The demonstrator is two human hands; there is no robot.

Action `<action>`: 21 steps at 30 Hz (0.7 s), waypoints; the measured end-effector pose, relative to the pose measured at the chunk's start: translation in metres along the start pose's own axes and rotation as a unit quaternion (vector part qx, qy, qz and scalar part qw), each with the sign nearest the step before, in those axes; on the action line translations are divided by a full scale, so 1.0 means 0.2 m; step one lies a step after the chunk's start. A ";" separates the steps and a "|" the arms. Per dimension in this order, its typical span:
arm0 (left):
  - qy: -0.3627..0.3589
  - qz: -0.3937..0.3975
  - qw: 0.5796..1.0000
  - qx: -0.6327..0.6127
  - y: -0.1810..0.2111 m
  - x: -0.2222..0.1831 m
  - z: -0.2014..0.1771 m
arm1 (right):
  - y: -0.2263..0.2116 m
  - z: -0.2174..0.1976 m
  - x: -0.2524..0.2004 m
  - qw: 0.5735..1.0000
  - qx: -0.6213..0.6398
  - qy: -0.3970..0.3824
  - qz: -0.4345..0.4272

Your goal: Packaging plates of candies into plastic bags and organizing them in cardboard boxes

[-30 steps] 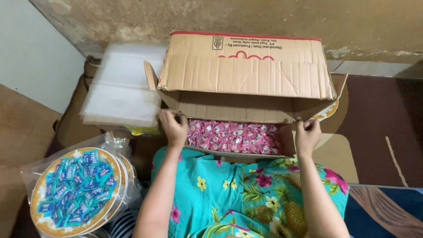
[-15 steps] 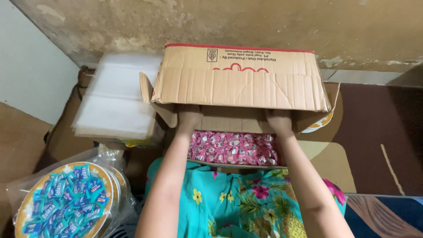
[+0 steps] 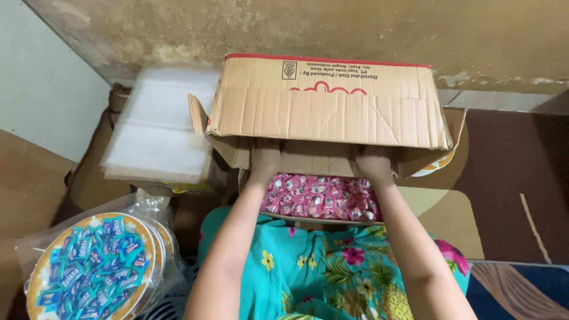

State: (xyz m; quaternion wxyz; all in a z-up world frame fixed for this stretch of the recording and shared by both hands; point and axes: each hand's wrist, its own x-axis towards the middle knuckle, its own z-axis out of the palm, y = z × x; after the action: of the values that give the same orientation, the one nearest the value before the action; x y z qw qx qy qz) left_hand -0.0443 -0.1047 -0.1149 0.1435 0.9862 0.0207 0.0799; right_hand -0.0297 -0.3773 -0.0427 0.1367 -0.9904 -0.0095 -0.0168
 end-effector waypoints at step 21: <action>0.102 0.177 0.978 0.036 -0.09 -0.39 0.10 | 0.27 0.38 -0.33 0.952 -0.026 0.179 -0.245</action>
State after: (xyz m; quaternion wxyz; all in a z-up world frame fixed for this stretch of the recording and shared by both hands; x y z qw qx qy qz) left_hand -0.1187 -0.0980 -0.1512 0.0883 0.9655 -0.1364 0.2036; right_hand -0.0915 -0.4096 -0.1337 0.1018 -0.9414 -0.2271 -0.2276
